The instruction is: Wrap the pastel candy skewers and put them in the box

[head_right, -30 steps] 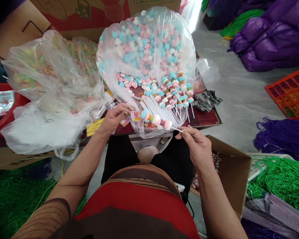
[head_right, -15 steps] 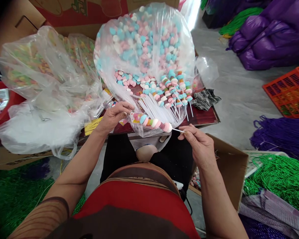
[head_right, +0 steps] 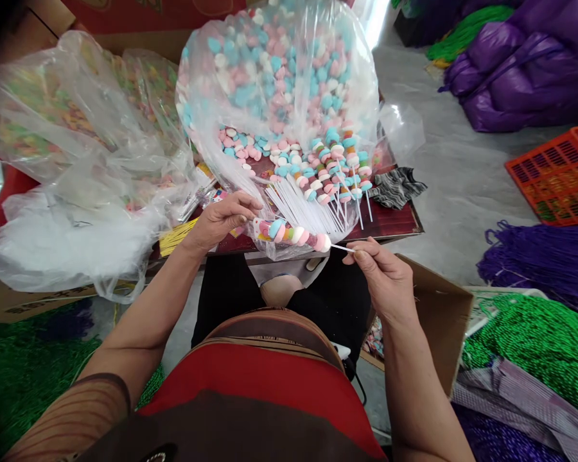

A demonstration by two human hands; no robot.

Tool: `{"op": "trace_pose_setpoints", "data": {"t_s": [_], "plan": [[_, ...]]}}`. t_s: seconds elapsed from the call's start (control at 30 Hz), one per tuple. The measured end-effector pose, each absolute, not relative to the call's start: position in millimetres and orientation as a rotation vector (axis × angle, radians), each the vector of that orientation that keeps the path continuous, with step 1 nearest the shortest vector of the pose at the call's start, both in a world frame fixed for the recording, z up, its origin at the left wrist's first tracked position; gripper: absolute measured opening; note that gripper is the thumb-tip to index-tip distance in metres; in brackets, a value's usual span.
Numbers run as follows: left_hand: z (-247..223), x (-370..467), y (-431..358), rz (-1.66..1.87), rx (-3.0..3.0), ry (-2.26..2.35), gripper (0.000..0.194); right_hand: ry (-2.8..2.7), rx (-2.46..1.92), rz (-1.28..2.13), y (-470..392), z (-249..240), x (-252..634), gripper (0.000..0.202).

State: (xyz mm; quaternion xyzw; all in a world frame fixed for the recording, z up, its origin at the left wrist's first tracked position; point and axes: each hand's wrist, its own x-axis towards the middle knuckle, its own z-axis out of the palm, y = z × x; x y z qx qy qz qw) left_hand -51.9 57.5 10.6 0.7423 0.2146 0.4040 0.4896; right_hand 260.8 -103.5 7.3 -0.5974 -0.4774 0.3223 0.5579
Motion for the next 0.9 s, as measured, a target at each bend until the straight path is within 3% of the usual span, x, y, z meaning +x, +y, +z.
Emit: {"op": "trace_pose_setpoints", "data": {"t_s": [0.33,0.9], "plan": [[14.1,-52.0,61.9,0.965,1.899,0.529,0.026,-1.028,-1.431,1.024,-101.8,12.9,262.6,0.032],[22.1,-48.4,61.5,1.010,1.970,0.571,0.030,-1.252,-1.420,0.984,-107.9,19.7,271.0,0.034]]}}
